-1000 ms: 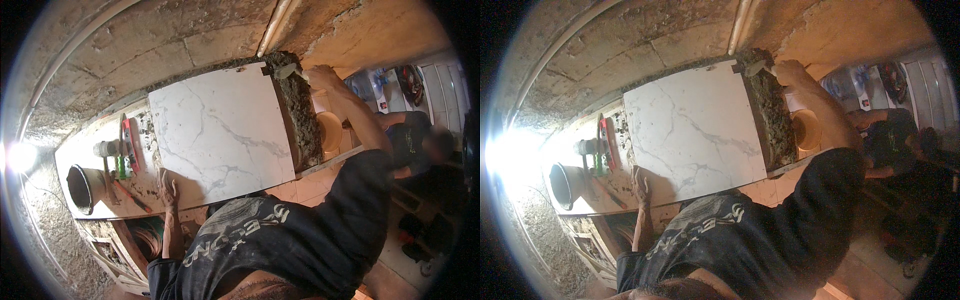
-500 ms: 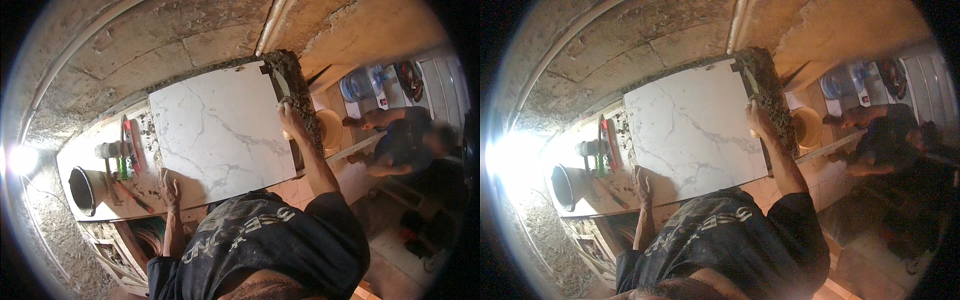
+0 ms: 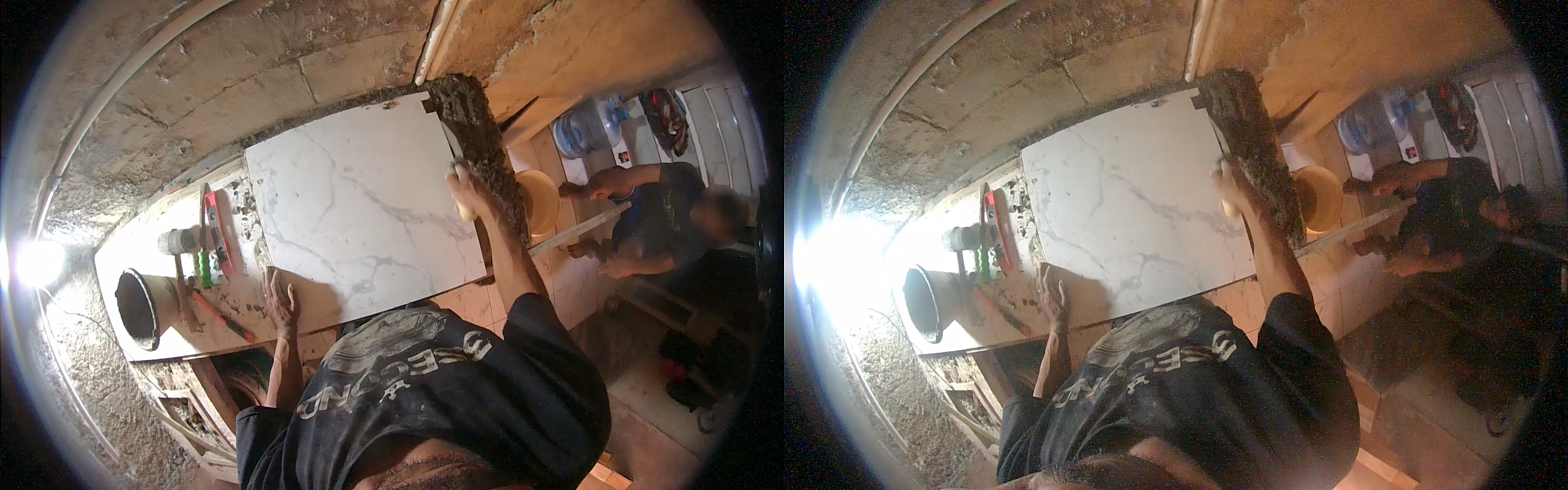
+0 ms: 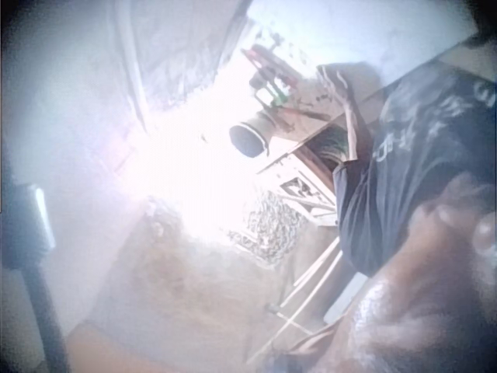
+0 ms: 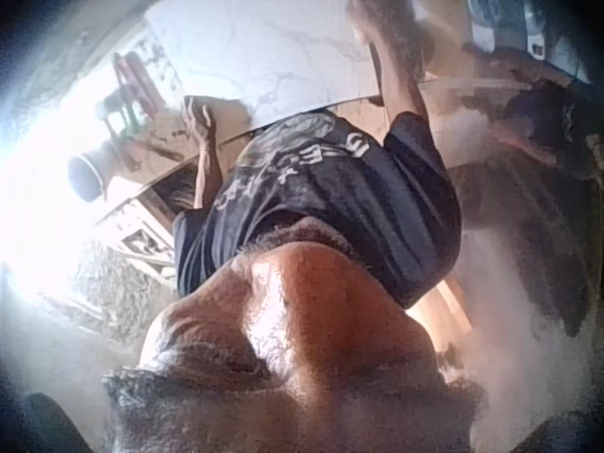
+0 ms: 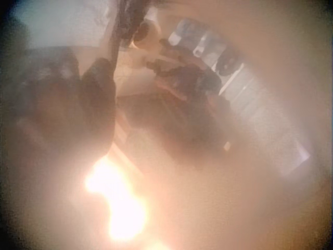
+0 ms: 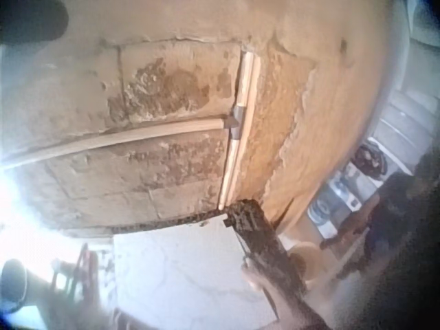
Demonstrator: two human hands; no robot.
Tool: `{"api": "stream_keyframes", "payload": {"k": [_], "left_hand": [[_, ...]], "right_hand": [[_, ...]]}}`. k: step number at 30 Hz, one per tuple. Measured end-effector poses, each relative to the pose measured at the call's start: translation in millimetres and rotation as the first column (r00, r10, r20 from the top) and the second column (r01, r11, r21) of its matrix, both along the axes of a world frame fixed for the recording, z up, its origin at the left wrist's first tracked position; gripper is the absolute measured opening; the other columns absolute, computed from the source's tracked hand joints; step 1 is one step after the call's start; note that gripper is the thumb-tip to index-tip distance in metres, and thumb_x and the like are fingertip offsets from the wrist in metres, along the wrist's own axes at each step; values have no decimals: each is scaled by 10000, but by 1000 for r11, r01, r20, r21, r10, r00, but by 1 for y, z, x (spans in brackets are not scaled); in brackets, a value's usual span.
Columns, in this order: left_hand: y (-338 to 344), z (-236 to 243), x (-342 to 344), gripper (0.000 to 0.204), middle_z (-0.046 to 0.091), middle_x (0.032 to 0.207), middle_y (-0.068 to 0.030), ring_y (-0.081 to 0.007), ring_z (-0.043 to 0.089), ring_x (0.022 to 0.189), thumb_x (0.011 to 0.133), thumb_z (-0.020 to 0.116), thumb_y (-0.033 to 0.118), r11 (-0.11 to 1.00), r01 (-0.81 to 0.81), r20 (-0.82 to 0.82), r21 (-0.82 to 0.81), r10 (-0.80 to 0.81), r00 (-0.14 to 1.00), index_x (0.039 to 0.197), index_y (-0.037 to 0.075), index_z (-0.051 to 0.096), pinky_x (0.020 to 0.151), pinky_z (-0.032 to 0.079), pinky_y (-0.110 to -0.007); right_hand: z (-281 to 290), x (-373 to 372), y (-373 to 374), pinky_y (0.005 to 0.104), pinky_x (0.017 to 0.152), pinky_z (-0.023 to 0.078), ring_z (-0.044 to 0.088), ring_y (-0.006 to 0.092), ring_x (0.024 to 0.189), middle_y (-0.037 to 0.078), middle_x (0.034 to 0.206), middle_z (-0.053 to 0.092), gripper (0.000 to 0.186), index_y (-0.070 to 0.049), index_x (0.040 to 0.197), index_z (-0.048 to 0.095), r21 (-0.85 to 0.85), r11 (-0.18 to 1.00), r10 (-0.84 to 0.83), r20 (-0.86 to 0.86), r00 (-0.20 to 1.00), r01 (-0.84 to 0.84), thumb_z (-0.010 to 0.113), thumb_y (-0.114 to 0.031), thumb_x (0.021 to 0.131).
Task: The person applies mortar to the edge of a countertop using a trowel and taps a tile into place with a rubber mallet.
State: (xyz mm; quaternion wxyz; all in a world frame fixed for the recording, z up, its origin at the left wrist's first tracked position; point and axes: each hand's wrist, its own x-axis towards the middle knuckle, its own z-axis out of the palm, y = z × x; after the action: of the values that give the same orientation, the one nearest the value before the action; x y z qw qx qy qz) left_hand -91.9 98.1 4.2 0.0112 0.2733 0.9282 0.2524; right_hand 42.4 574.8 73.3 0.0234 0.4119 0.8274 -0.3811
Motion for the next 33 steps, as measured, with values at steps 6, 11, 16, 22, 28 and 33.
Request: {"api": "stream_keyframes", "payload": {"k": [6, 11, 16, 22, 28, 33], "left_hand": [[-7, -3, 1, 438, 394, 1407, -225, -394, 341, 1324, 924, 499, 215, 1000, 16, -28, 19, -15, 999, 1301, -1, 444, 1091, 285, -459], [-3, 5, 3, 431, 395, 1409, -219, -389, 341, 1324, 922, 498, 190, 1000, 15, -17, 23, -14, 1000, 1305, 2, 434, 1093, 281, -458], [-3, 0, 1, 433, 390, 1414, -213, -385, 333, 1331, 909, 513, 166, 999, -6, 40, 39, 5, 999, 1306, 10, 442, 1099, 277, -449], [2, 7, 5, 437, 370, 1428, -213, -383, 312, 1343, 905, 519, 161, 999, -35, 46, 17, 34, 998, 1308, 9, 446, 1101, 275, -442], [1, 6, 0, 451, 379, 1422, -213, -383, 324, 1334, 899, 534, 173, 1000, -9, 16, -2, 9, 1000, 1313, 20, 442, 1089, 295, -439], [-1, 6, -1, 455, 382, 1426, -200, -380, 341, 1324, 893, 546, 182, 999, -30, 18, 31, 29, 999, 1312, 35, 448, 1066, 331, -432]], "right_hand": [[-73, 43, -7, 507, 979, 353, 448, 440, 1113, 297, 1187, 456, 392, 37, 1230, 423, 328, 942, 129, -145, 981, -76, 442, -170, 897], [-9, -41, 16, 497, 899, 423, 529, 426, 1055, 304, 1206, 496, 411, 58, 1233, 472, 226, 970, 99, -40, 994, -87, 463, -144, 875], [-57, -106, 73, 499, 757, 493, 599, 435, 907, 315, 1086, 577, 300, 24, 1045, 620, 527, 641, 384, 410, 828, -558, 494, -135, 824], [-24, -122, 74, 435, 689, 513, 631, 361, 781, 235, 897, 619, 315, 22, 961, 607, 101, 976, 173, 192, 966, -195, 483, -237, 832], [-30, -93, 98, 422, 638, 505, 629, 269, 678, 156, 773, 616, 342, 2, 951, 580, 166, 918, 348, 93, 933, -360, 448, -298, 856], [18, -91, 96, 484, 849, 473, 610, 405, 1006, 274, 1088, 614, 401, -14, 1111, 577, 294, 928, 188, 162, 969, -229, 451, -310, 872]]}}
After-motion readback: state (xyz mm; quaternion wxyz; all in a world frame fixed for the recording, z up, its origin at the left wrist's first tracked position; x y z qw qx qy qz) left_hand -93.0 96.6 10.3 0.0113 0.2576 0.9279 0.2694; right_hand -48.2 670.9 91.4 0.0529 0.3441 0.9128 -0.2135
